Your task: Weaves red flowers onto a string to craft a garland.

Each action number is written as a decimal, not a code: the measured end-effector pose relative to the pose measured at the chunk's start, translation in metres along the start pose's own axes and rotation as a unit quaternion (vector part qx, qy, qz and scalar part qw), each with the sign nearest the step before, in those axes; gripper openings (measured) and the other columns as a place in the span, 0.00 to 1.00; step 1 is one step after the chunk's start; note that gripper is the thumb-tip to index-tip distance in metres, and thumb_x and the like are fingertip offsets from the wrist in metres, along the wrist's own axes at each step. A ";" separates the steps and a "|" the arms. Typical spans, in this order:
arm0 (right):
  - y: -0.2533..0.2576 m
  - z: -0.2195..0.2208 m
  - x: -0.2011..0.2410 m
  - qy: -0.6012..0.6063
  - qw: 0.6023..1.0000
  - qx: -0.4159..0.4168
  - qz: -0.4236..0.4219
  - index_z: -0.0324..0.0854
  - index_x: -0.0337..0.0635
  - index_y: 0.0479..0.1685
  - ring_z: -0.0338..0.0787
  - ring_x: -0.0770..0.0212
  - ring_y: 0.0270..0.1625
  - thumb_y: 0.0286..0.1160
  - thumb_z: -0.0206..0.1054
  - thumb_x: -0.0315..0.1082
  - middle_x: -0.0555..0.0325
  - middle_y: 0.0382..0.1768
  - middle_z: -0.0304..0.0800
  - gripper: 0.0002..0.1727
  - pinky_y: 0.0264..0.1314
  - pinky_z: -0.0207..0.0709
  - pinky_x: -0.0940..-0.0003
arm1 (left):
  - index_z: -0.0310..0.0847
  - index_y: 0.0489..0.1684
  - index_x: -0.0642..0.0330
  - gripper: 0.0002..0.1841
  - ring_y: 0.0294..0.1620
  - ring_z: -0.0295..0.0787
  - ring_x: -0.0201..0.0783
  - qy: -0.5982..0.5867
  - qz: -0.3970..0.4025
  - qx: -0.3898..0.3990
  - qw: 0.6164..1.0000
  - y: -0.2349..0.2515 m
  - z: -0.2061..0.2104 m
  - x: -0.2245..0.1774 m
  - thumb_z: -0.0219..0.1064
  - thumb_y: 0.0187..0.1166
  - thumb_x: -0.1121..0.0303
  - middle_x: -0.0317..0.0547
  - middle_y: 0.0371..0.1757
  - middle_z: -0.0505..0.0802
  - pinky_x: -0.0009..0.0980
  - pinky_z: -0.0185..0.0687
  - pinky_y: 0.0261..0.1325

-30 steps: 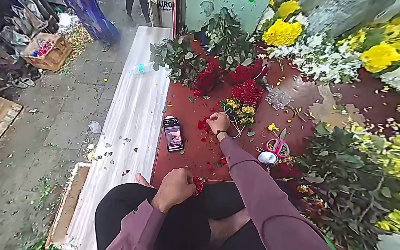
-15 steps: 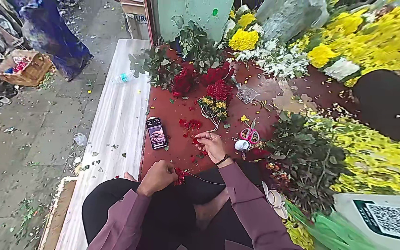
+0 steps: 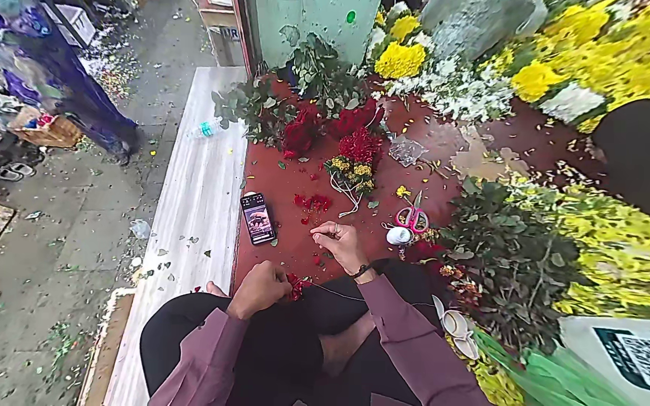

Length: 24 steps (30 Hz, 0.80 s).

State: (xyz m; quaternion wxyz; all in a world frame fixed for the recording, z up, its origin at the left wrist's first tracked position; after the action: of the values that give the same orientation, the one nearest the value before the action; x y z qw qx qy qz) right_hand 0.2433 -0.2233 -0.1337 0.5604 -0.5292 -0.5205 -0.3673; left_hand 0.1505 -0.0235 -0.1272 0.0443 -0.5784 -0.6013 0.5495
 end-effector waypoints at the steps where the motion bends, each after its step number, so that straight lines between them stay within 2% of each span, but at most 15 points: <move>1: -0.003 0.002 0.003 -0.004 1.000 -0.005 -0.010 0.95 0.42 0.42 0.94 0.61 0.40 0.73 0.75 0.33 0.57 0.44 0.96 0.06 0.47 0.91 0.63 | 0.92 0.30 0.51 0.11 0.29 0.89 0.40 0.003 -0.002 -0.003 1.000 0.000 0.000 0.001 0.74 0.70 0.55 0.39 0.26 0.92 0.52 0.85 0.37; 4: -0.013 0.005 0.013 0.010 0.998 -0.045 -0.033 0.93 0.40 0.41 0.93 0.61 0.39 0.66 0.76 0.28 0.55 0.41 0.96 0.06 0.43 0.90 0.63 | 0.92 0.32 0.53 0.10 0.25 0.89 0.39 -0.015 -0.011 -0.027 0.999 0.000 -0.005 0.003 0.74 0.71 0.56 0.40 0.25 0.92 0.49 0.87 0.35; 7: -0.028 0.013 0.019 0.068 0.997 -0.040 -0.009 0.79 0.36 0.60 0.95 0.55 0.38 0.59 0.78 0.24 0.49 0.40 0.95 0.25 0.39 0.91 0.61 | 0.92 0.29 0.52 0.11 0.27 0.89 0.38 -0.049 -0.013 -0.075 0.996 0.000 -0.014 0.005 0.74 0.70 0.55 0.38 0.25 0.92 0.49 0.86 0.36; 10: -0.050 0.031 0.025 0.149 0.987 0.001 0.053 0.70 0.31 0.69 0.92 0.52 0.28 0.57 0.80 0.22 0.43 0.36 0.94 0.35 0.27 0.87 0.62 | 0.93 0.34 0.53 0.12 0.26 0.87 0.33 -0.103 -0.015 -0.093 0.990 -0.002 -0.020 0.005 0.71 0.76 0.55 0.36 0.27 0.92 0.41 0.84 0.36; 12: -0.063 0.045 0.019 0.165 0.981 0.023 0.099 0.70 0.30 0.70 0.90 0.53 0.24 0.57 0.82 0.22 0.43 0.34 0.94 0.37 0.21 0.84 0.64 | 0.94 0.41 0.56 0.11 0.25 0.87 0.30 -0.161 0.004 -0.081 0.984 -0.003 -0.018 0.000 0.66 0.81 0.61 0.36 0.28 0.93 0.34 0.85 0.34; 14: -0.070 0.052 0.007 0.149 0.979 0.020 0.137 0.71 0.31 0.69 0.89 0.55 0.21 0.55 0.84 0.24 0.45 0.33 0.94 0.37 0.17 0.83 0.66 | 0.93 0.44 0.59 0.11 0.25 0.86 0.30 -0.212 0.032 -0.071 0.974 -0.004 -0.015 -0.008 0.64 0.81 0.66 0.38 0.29 0.93 0.31 0.84 0.33; 18: -0.065 0.051 -0.012 0.105 0.979 0.001 0.174 0.71 0.34 0.70 0.88 0.57 0.19 0.51 0.87 0.27 0.48 0.30 0.92 0.41 0.16 0.83 0.67 | 0.93 0.47 0.58 0.10 0.27 0.89 0.31 -0.202 0.050 -0.063 0.976 -0.004 -0.015 -0.015 0.71 0.75 0.65 0.38 0.32 0.96 0.32 0.86 0.34; 21: -0.065 0.054 -0.017 0.090 0.978 0.013 0.186 0.71 0.34 0.72 0.84 0.61 0.17 0.49 0.88 0.28 0.52 0.25 0.89 0.43 0.16 0.79 0.69 | 0.95 0.40 0.55 0.11 0.27 0.90 0.29 -0.159 0.061 -0.070 0.983 -0.003 -0.017 -0.014 0.78 0.73 0.58 0.35 0.30 0.96 0.32 0.88 0.36; 24: -0.067 0.054 -0.020 0.072 0.977 0.044 0.194 0.70 0.36 0.75 0.82 0.64 0.17 0.48 0.90 0.33 0.55 0.25 0.88 0.47 0.17 0.75 0.71 | 0.94 0.36 0.55 0.09 0.25 0.86 0.28 -0.142 0.072 -0.068 0.985 -0.002 -0.017 -0.014 0.75 0.76 0.59 0.35 0.27 0.94 0.32 0.85 0.34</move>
State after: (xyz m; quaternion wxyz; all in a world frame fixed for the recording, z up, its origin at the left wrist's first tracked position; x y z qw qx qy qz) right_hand 0.1647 -0.1851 -0.1450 0.6799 -0.5672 -0.3817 -0.2652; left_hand 0.1654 -0.0226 -0.1106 -0.1206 -0.5375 -0.5944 0.5859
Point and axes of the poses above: each hand's wrist, its own y-axis towards the middle knuckle, its own z-axis out of the palm, x = y × z, the point moved 10 cm from there along y, towards the middle knuckle
